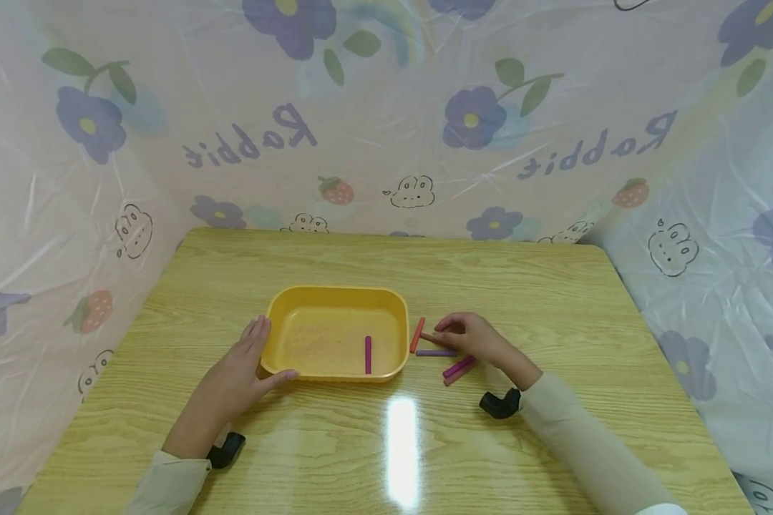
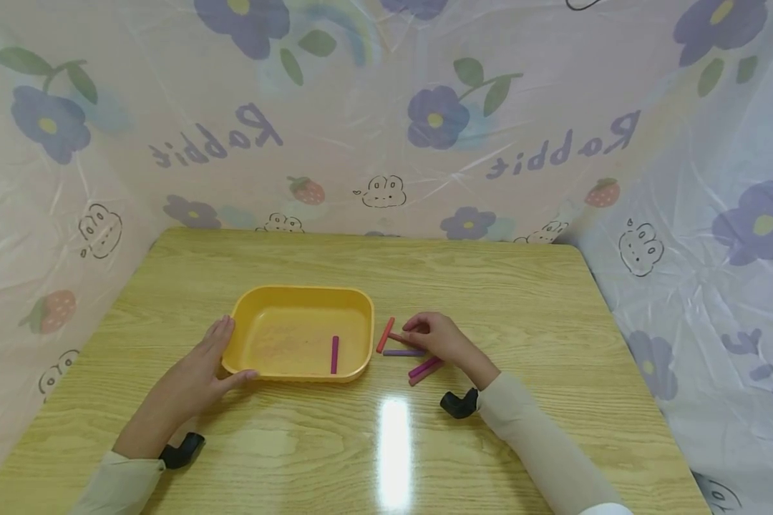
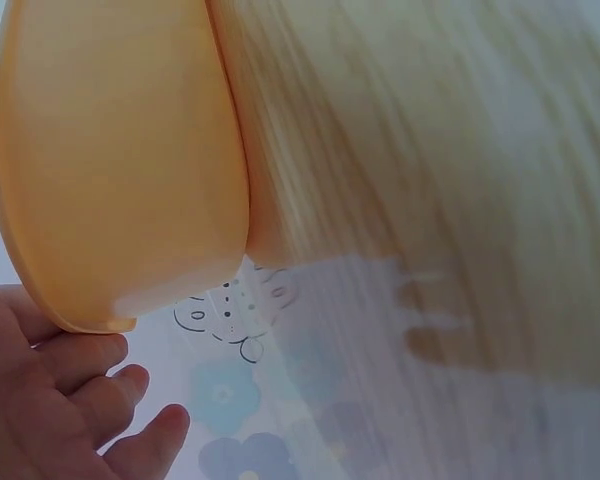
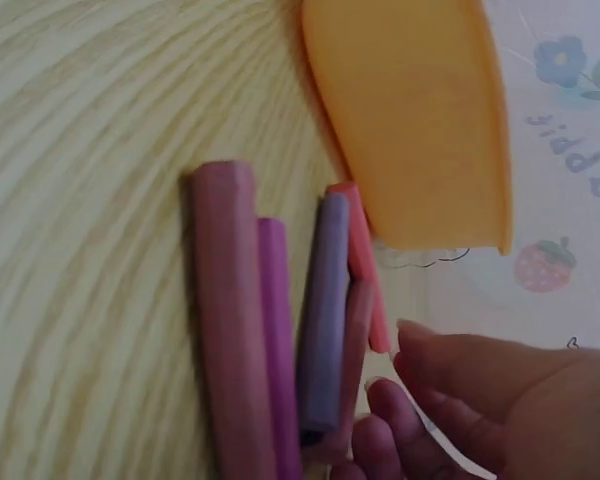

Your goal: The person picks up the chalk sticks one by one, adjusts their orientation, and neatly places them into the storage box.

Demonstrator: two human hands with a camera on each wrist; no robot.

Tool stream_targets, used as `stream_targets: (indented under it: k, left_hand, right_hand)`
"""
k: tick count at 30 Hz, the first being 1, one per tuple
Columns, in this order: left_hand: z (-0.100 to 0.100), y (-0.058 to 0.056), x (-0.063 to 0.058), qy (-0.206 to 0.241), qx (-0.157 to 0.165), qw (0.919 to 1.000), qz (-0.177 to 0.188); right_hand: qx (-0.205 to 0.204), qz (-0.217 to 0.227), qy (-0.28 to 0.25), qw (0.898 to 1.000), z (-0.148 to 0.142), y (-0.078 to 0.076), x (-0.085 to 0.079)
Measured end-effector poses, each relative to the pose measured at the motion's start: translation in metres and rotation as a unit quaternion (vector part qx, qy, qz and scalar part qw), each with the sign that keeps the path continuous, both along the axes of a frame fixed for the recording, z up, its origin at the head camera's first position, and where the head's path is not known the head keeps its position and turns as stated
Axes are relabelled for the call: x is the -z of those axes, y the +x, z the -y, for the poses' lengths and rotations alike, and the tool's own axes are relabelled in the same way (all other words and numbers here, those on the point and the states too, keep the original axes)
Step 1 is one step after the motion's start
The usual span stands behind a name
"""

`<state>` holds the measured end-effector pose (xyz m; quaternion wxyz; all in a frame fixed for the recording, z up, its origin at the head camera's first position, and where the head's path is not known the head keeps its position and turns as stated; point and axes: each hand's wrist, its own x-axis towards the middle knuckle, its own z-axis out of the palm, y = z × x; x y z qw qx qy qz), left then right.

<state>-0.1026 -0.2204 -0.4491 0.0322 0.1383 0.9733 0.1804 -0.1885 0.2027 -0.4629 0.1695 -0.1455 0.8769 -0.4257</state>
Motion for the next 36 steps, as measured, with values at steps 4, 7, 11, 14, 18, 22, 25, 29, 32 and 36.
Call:
stream_targets:
  k: [4, 7, 11, 14, 18, 22, 25, 29, 32, 36]
  left_hand:
    - [-0.001, 0.0, -0.002, 0.003, 0.001, 1.0, -0.001]
    - [-0.001, 0.0, -0.002, 0.006, 0.0, 1.0, -0.001]
    - [-0.001, 0.0, 0.0, 0.007, -0.001, 1.0, -0.001]
    - [0.0, 0.0, 0.001, 0.01, 0.001, 1.0, -0.002]
    - [0.001, 0.0, 0.002, 0.011, 0.002, 0.9999, -0.004]
    - [0.002, -0.001, 0.003, 0.009, 0.001, 1.0, -0.004]
    - [0.002, -0.001, 0.003, 0.009, 0.0, 1.0, -0.003]
    - [0.002, -0.001, 0.003, 0.009, 0.0, 1.0, -0.004]
    - [0.002, -0.001, 0.003, 0.01, 0.0, 1.0, -0.003]
    - [0.001, -0.001, 0.002, 0.01, -0.001, 0.9999, -0.001]
  right_hand:
    - [-0.006, -0.014, 0.028, 0.999, 0.003, 0.0, 0.002]
    - [-0.01, -0.027, 0.046, 0.999, 0.005, 0.001, 0.002]
    - [-0.019, -0.041, 0.06, 0.997, 0.006, 0.0, 0.004]
    - [-0.02, -0.041, 0.064, 0.997, 0.008, 0.001, 0.002]
    - [-0.017, -0.037, 0.073, 0.996, 0.011, 0.002, -0.001]
    - [-0.022, -0.041, 0.087, 0.995, 0.012, 0.002, -0.001]
    - [-0.02, -0.039, 0.091, 0.995, 0.013, 0.002, 0.0]
    - [-0.019, -0.042, 0.088, 0.995, 0.013, 0.002, 0.001]
    - [-0.018, -0.047, 0.09, 0.995, 0.013, 0.002, 0.002]
    - [-0.016, -0.053, 0.095, 0.994, 0.014, 0.002, 0.003]
